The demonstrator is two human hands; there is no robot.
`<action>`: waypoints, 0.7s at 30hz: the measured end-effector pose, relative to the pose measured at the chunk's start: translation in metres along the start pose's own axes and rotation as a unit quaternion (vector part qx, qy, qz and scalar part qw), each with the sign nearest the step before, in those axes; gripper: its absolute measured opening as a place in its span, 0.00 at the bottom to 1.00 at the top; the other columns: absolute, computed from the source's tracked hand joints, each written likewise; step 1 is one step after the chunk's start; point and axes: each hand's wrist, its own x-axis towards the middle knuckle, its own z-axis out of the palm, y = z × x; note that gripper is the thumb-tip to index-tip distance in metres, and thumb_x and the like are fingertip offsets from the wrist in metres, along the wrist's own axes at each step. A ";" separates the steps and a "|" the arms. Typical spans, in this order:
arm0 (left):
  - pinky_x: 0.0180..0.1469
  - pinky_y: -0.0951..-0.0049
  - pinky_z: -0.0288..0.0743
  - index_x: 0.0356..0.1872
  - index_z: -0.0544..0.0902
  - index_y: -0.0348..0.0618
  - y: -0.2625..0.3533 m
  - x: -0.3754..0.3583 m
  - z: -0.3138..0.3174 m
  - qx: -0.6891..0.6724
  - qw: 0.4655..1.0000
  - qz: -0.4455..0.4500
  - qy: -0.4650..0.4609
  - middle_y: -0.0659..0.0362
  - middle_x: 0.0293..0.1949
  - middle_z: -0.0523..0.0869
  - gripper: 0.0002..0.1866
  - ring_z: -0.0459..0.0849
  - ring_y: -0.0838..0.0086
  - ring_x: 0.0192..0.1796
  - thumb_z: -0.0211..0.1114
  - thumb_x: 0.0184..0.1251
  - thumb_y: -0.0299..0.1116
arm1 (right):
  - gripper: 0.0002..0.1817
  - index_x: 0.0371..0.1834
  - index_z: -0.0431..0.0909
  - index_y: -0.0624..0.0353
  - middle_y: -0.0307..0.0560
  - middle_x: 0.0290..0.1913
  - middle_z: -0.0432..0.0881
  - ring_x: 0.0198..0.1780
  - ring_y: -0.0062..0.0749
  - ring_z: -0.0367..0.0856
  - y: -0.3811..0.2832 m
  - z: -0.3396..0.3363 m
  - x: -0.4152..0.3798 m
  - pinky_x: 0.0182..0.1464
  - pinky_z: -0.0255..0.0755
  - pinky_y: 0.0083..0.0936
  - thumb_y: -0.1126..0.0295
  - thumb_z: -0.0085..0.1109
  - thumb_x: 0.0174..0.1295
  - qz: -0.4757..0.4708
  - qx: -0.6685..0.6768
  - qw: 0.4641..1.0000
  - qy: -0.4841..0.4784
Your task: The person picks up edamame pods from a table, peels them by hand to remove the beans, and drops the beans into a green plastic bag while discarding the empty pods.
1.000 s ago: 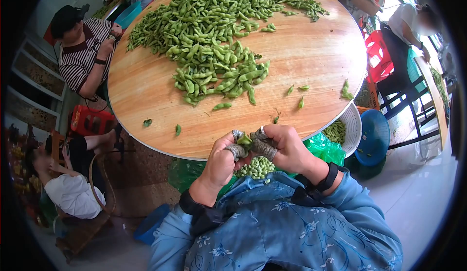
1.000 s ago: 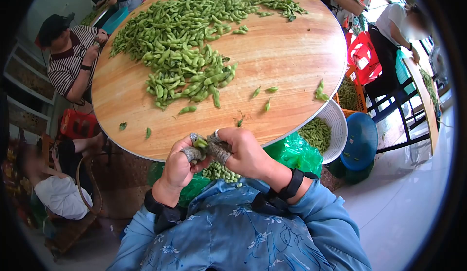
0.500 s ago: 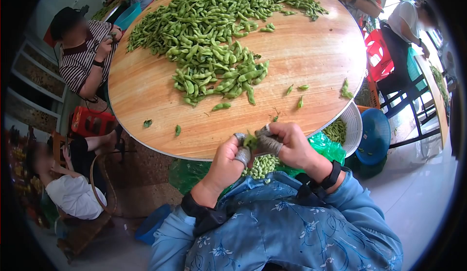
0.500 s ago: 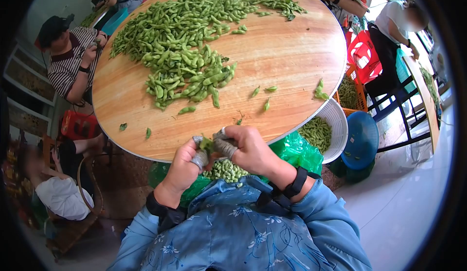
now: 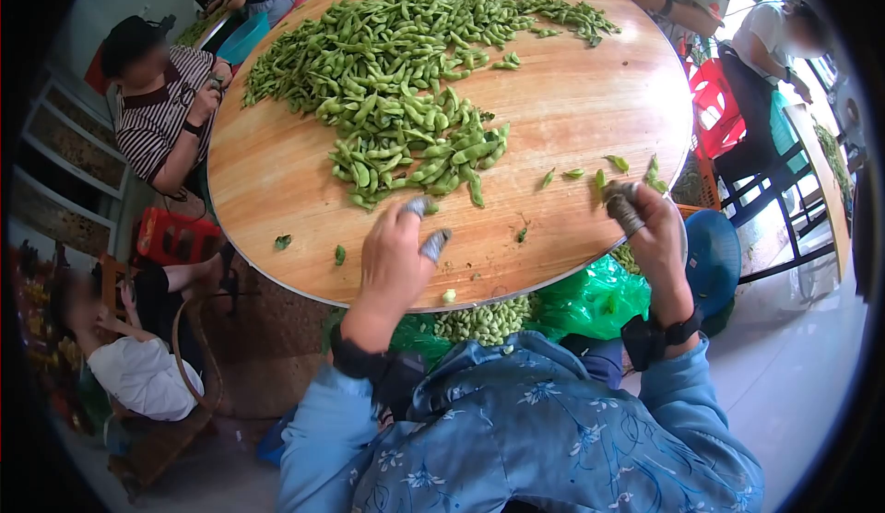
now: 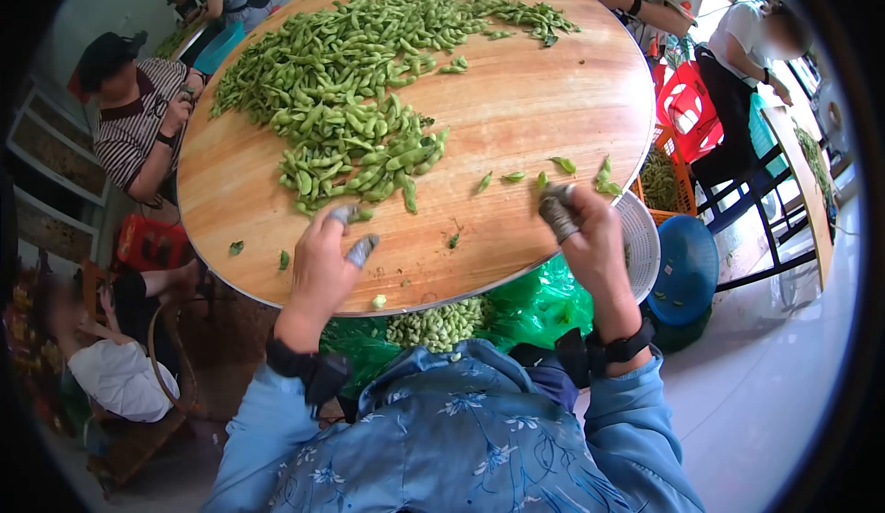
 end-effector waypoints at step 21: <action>0.30 0.76 0.70 0.35 0.73 0.40 -0.004 -0.009 0.006 -0.054 0.992 -0.108 -0.043 0.59 0.26 0.77 0.09 0.76 0.74 0.26 0.63 0.53 0.25 | 0.08 0.34 0.74 0.66 0.44 0.26 0.78 0.27 0.23 0.72 -0.025 0.092 -0.024 0.32 0.67 0.22 0.71 0.55 0.58 0.035 0.155 0.955 -0.251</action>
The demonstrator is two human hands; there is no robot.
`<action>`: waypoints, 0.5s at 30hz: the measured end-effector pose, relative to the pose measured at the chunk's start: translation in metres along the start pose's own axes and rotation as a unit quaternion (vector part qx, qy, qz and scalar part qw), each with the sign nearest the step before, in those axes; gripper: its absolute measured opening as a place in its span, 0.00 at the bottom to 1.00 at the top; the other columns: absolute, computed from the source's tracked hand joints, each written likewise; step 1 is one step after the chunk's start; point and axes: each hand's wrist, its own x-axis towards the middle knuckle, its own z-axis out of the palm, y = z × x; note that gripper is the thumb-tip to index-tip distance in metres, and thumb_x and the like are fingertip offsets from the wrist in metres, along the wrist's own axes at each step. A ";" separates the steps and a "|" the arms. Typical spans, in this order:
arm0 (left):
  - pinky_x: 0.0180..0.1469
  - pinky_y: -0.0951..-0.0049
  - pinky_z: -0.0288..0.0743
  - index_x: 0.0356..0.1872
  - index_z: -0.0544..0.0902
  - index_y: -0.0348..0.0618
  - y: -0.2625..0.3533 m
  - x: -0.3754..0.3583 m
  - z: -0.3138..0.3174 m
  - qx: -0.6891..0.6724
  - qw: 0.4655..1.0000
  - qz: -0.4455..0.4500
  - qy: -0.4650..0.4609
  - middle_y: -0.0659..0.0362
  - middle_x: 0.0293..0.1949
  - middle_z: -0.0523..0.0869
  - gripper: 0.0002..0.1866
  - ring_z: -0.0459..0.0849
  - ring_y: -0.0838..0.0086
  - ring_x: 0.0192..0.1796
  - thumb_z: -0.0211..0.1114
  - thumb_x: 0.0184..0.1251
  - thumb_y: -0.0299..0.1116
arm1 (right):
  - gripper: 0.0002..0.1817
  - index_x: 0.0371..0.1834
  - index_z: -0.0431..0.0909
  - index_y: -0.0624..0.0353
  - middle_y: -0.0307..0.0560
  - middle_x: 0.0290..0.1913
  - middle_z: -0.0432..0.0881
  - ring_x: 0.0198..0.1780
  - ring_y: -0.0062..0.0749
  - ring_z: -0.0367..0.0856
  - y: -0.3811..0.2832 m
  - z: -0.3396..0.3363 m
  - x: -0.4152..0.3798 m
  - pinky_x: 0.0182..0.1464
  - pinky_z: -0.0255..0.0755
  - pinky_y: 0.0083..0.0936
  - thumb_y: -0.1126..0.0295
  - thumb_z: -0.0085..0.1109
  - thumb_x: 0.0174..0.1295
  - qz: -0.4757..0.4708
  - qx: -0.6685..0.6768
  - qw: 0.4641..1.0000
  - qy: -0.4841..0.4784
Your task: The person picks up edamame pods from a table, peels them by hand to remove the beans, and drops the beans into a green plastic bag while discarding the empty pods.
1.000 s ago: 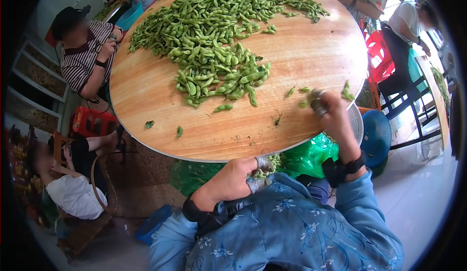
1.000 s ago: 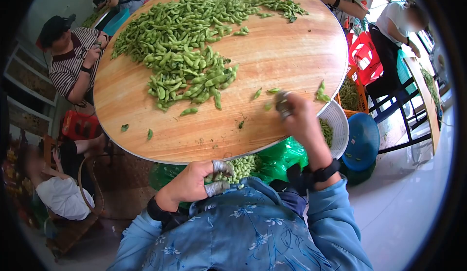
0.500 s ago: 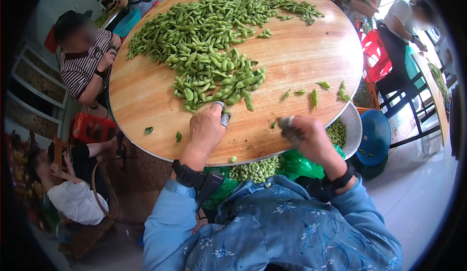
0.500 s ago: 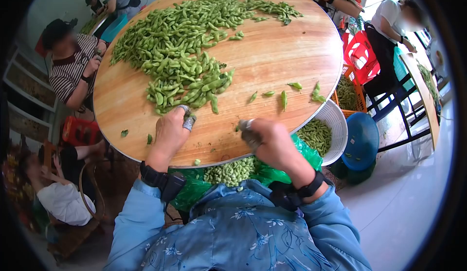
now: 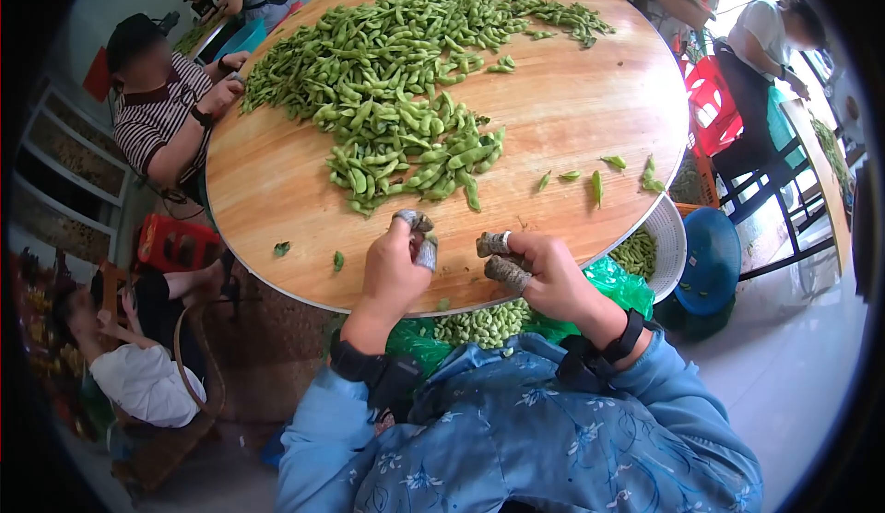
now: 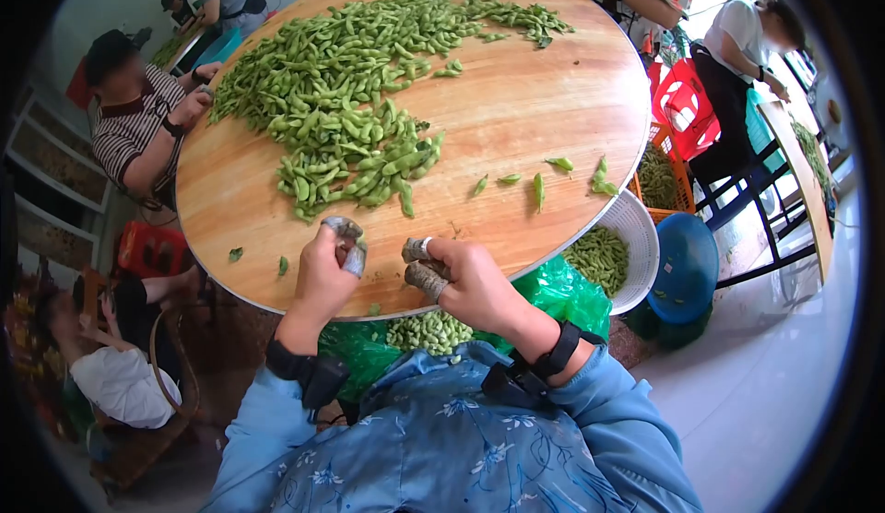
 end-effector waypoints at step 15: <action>0.41 0.81 0.70 0.49 0.70 0.36 0.039 -0.028 -0.005 -0.412 0.876 -0.094 -0.233 0.64 0.41 0.76 0.14 0.74 0.83 0.40 0.52 0.62 0.21 | 0.09 0.40 0.76 0.65 0.36 0.31 0.78 0.36 0.14 0.73 -0.018 0.002 -0.003 0.36 0.69 0.15 0.72 0.55 0.60 -0.027 0.081 0.996 -0.008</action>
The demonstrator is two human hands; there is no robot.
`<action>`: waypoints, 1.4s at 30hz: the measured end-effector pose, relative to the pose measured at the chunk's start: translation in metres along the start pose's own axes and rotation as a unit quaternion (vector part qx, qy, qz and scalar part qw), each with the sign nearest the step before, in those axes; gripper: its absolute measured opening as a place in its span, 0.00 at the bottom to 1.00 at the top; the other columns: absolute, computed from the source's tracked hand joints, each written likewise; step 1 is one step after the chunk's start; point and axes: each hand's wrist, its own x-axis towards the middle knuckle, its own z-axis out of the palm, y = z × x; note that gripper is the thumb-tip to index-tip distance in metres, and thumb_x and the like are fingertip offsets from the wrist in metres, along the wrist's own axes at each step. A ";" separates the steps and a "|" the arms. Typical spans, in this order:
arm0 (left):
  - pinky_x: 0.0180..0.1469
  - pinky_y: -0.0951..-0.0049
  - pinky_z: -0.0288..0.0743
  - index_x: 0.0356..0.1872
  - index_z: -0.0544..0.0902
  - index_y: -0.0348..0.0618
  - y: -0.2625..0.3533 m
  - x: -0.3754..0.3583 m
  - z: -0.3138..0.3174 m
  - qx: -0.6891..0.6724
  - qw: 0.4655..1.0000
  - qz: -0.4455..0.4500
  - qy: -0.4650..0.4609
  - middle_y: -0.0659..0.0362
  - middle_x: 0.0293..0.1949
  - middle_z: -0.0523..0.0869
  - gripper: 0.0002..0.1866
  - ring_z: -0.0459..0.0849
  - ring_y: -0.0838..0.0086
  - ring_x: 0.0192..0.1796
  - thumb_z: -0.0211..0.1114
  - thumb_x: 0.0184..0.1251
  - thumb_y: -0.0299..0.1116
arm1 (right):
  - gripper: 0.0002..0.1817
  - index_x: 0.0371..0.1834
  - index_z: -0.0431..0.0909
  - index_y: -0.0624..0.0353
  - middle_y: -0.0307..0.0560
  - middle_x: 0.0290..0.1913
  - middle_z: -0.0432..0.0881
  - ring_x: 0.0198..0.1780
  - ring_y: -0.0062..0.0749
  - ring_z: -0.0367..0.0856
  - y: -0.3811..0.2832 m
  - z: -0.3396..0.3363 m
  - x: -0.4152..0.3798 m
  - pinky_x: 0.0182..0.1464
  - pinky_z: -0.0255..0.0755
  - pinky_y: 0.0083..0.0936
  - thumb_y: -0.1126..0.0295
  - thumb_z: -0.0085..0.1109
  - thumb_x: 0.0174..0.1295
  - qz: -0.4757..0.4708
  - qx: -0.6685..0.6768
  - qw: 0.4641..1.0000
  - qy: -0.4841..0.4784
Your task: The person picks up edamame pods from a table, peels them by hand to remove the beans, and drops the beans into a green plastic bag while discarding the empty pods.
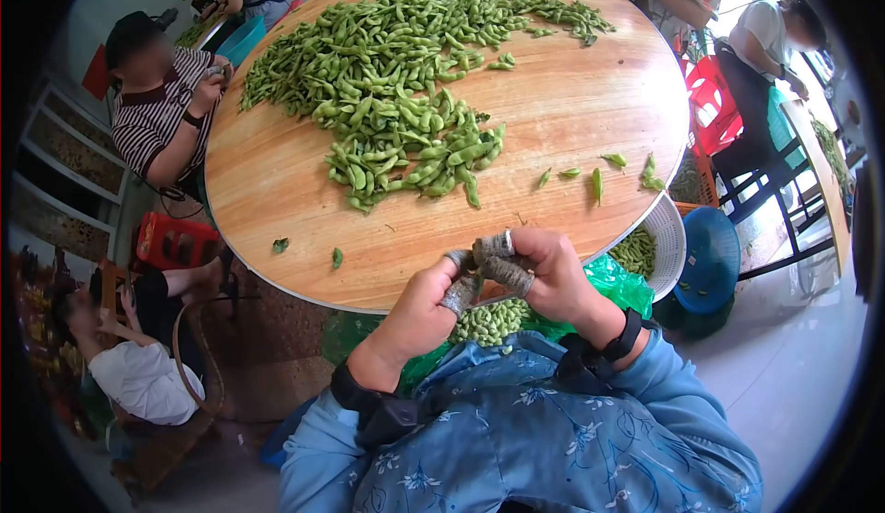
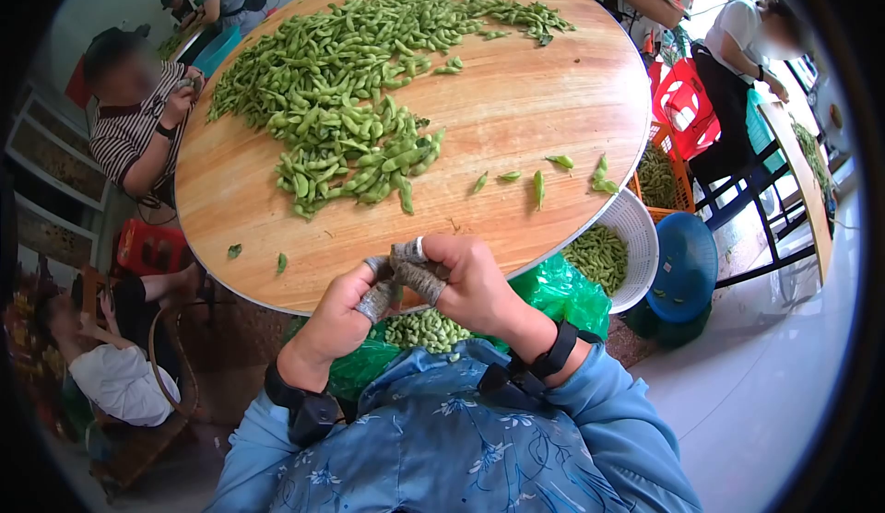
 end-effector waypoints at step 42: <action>0.24 0.79 0.65 0.34 0.76 0.38 -0.015 -0.006 0.008 0.028 0.971 0.116 0.205 0.62 0.18 0.73 0.04 0.71 0.80 0.21 0.53 0.61 0.24 | 0.07 0.36 0.74 0.66 0.37 0.34 0.77 0.35 0.15 0.72 0.013 0.001 0.000 0.39 0.68 0.16 0.72 0.54 0.60 -0.042 0.044 0.997 -0.038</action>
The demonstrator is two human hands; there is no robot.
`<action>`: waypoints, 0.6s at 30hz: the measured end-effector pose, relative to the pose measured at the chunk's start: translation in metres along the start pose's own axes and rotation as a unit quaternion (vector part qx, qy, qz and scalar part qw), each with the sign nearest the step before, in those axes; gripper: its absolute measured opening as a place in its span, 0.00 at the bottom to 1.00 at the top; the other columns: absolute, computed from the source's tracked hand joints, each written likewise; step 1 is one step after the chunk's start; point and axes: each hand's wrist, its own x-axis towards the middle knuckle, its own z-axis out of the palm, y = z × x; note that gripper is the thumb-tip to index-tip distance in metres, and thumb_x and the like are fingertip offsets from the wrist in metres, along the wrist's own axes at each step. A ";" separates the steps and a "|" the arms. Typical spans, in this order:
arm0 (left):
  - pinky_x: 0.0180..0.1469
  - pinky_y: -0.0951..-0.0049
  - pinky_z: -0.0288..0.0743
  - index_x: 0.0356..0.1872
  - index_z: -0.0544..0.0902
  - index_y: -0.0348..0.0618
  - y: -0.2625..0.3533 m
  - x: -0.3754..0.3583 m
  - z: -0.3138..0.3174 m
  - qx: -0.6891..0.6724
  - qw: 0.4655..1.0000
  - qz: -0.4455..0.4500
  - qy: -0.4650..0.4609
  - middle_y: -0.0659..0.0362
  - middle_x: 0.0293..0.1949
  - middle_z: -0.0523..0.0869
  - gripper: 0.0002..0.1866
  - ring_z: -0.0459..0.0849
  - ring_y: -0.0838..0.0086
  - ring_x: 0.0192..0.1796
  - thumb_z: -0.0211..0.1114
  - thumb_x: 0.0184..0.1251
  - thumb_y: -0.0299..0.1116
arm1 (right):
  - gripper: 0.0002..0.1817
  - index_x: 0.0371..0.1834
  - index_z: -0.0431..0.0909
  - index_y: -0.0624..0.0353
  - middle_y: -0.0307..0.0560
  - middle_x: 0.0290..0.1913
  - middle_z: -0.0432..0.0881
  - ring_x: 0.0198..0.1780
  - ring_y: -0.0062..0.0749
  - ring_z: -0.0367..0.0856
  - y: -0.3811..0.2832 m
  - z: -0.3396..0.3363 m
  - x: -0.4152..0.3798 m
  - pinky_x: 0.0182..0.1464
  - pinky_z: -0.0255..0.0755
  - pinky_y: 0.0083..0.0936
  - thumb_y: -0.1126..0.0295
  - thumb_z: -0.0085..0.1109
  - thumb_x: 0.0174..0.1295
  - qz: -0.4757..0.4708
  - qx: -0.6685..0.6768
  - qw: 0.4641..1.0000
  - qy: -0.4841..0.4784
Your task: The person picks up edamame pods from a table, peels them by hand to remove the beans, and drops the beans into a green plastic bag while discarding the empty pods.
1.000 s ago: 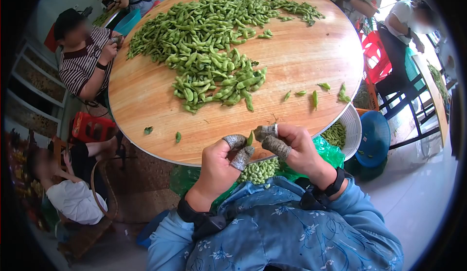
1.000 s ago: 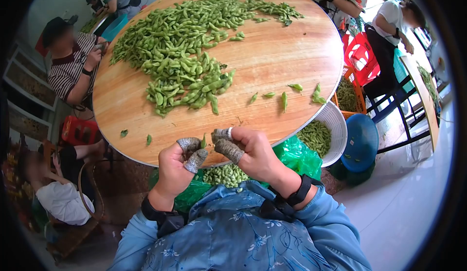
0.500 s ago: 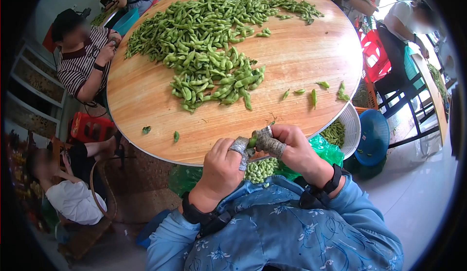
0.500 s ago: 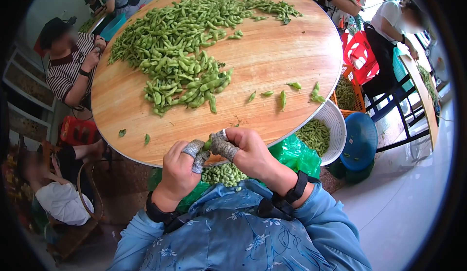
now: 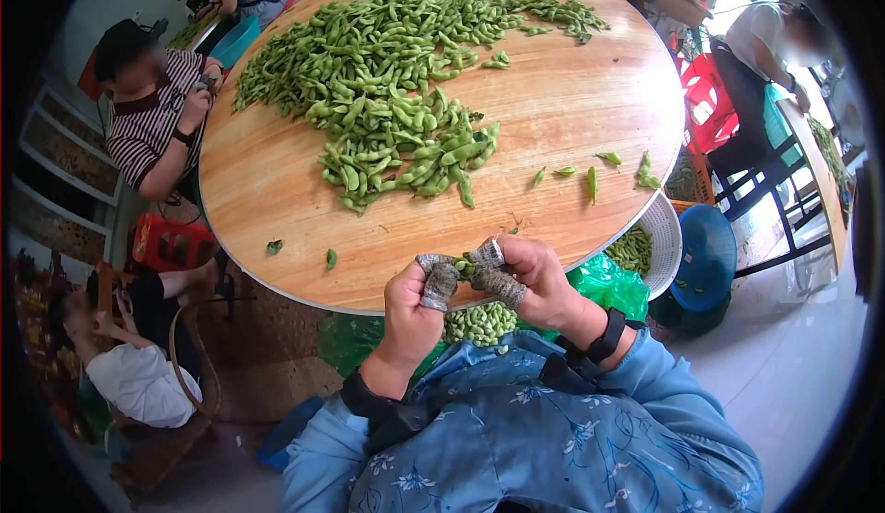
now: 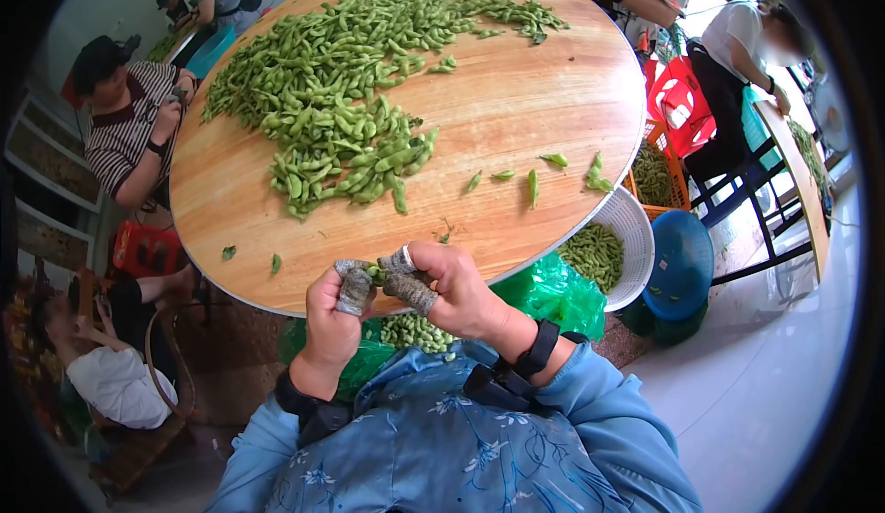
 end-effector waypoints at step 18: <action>0.34 0.58 0.70 0.35 0.73 0.35 0.007 0.008 -0.002 0.333 0.916 0.215 -0.058 0.47 0.28 0.77 0.08 0.76 0.50 0.32 0.57 0.51 0.21 | 0.09 0.39 0.75 0.64 0.37 0.36 0.79 0.39 0.17 0.74 -0.024 0.000 0.005 0.44 0.68 0.16 0.71 0.54 0.60 0.188 0.124 0.974 0.003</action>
